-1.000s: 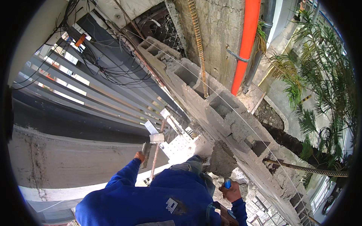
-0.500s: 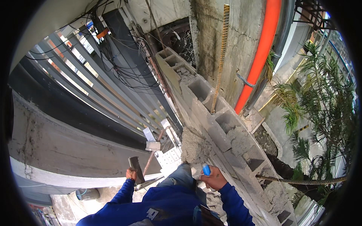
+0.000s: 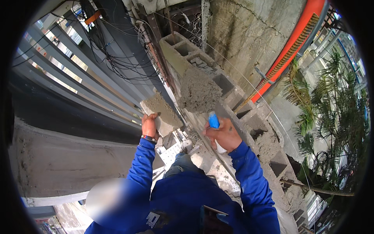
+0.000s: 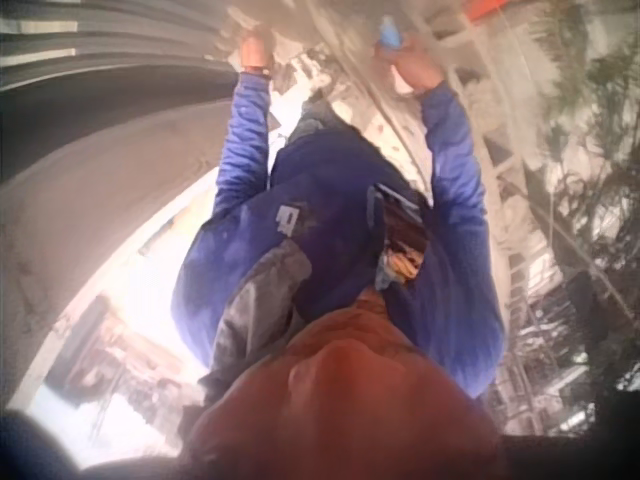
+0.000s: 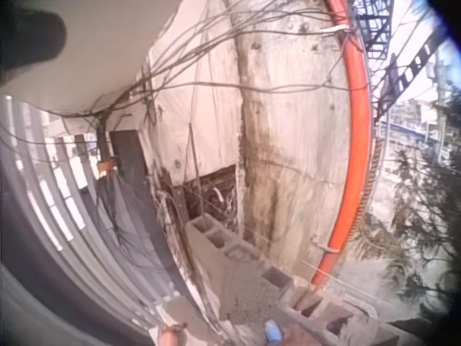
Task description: The person scoops wet cement from a bucket and applies it to a vertical concrete wall using a trowel and a smaller hand tool. They repeatedly smooth the surface and fill gaps between blocks while standing on scaffolding.
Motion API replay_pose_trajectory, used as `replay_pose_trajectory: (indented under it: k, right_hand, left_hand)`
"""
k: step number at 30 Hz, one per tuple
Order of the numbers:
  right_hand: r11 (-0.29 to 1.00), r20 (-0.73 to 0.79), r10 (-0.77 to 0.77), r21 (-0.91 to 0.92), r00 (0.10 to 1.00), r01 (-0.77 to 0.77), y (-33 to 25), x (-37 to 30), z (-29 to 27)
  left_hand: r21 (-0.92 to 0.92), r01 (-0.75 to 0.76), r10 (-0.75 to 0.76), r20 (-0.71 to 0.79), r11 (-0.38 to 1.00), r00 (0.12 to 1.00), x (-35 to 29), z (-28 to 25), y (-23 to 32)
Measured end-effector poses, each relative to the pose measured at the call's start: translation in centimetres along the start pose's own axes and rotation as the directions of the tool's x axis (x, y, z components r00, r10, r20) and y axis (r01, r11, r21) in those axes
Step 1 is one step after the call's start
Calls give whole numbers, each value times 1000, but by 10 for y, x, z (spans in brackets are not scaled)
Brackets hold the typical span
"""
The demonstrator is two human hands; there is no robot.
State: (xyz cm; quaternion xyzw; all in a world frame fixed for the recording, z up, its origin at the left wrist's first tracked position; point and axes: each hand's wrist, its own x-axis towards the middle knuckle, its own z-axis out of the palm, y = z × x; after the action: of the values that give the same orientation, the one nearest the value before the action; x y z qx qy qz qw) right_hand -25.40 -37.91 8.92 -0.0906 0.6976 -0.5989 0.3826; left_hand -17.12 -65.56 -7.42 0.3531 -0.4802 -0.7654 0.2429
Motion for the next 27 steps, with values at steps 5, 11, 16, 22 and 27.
replay_pose_trajectory:
  k: [5, 11, 16, 22, 27]
  right_hand:
    - [1000, -119, -8, -14, 993, 6, -48, 87, 15]
    - [985, -160, -3, -173, 987, -25, -105, 193, -10]
    - [992, -182, 22, -119, 983, -45, -127, 276, -27]
    - [896, -167, -5, -438, 986, -70, -166, 339, -40]
    - [527, -171, -8, -838, 985, -141, -222, 419, -16]
  left_hand:
    - [124, -88, 73, 120, 988, 990, 75, 5, 48]
    - [258, -66, 35, 122, 964, 992, 107, -34, 57]
    - [427, 41, -45, 0, 903, 999, 119, -167, -10]
    - [671, 277, -97, -293, 688, 951, 37, -375, -128]
    - [840, 388, -115, -374, 379, 920, -22, -478, -209]
